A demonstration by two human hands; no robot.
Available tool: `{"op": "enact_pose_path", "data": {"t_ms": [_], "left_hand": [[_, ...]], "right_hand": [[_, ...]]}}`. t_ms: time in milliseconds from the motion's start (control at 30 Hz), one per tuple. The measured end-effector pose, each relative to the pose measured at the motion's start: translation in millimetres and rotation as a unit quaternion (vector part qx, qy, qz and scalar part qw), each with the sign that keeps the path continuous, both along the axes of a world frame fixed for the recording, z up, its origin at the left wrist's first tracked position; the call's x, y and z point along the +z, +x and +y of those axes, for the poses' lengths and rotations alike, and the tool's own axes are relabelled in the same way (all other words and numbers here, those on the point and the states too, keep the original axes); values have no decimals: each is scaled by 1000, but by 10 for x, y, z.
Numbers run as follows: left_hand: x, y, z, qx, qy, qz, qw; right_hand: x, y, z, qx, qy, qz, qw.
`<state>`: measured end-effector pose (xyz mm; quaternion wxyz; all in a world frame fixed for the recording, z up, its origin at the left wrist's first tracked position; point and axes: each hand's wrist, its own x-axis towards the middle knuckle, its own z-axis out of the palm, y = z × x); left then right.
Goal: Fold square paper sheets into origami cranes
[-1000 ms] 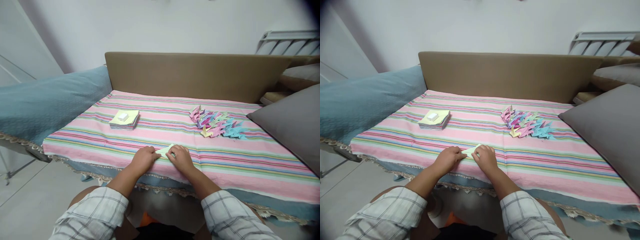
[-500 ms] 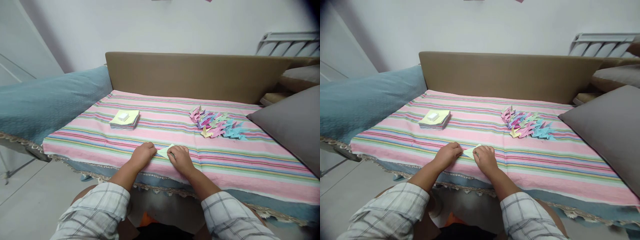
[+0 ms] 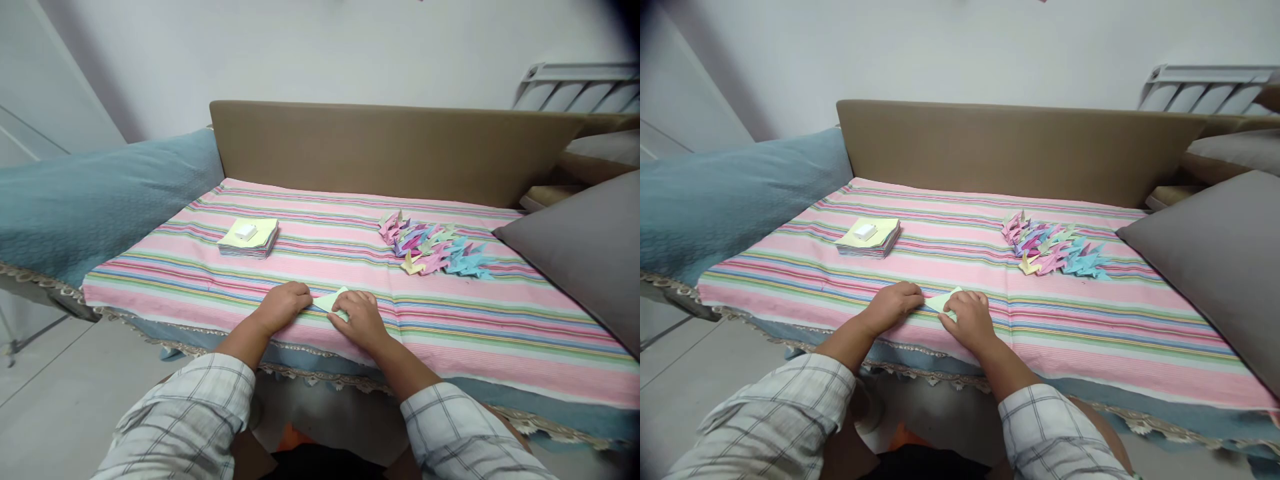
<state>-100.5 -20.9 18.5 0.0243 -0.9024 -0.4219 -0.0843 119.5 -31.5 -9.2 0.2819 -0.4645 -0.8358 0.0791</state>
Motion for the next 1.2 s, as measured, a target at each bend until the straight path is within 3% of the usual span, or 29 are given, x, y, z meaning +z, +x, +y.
{"op": "enact_pose_path", "data": {"t_ms": [133, 300, 467, 667, 767, 900, 1033, 1200], "left_hand": [[-43, -24, 24, -6, 32, -13, 999], [-114, 14, 5, -38, 159, -69, 984], [-126, 112, 9, -69, 228, -24, 971], [-38, 81, -10, -23, 191, 9, 981], [-3, 129, -104, 6, 173, -27, 984], [-69, 302, -260, -80, 106, -73, 988], [-169, 396, -321, -92, 75, -72, 990], [-201, 382, -304, -99, 96, -54, 989]], "right_hand": [[-11, 8, 8, 0, -3, 6, 1000], [-33, 2, 11, 2, -1, 14, 1000], [-33, 5, 14, 0, 0, 14, 1000], [-24, 5, 21, -1, -9, 12, 1000], [-33, -4, 22, 0, -10, 15, 1000], [-26, 36, 51, 20, -20, 34, 999], [9, 215, 133, 66, -46, 87, 993], [36, 444, 195, 14, -75, 105, 992]]}}
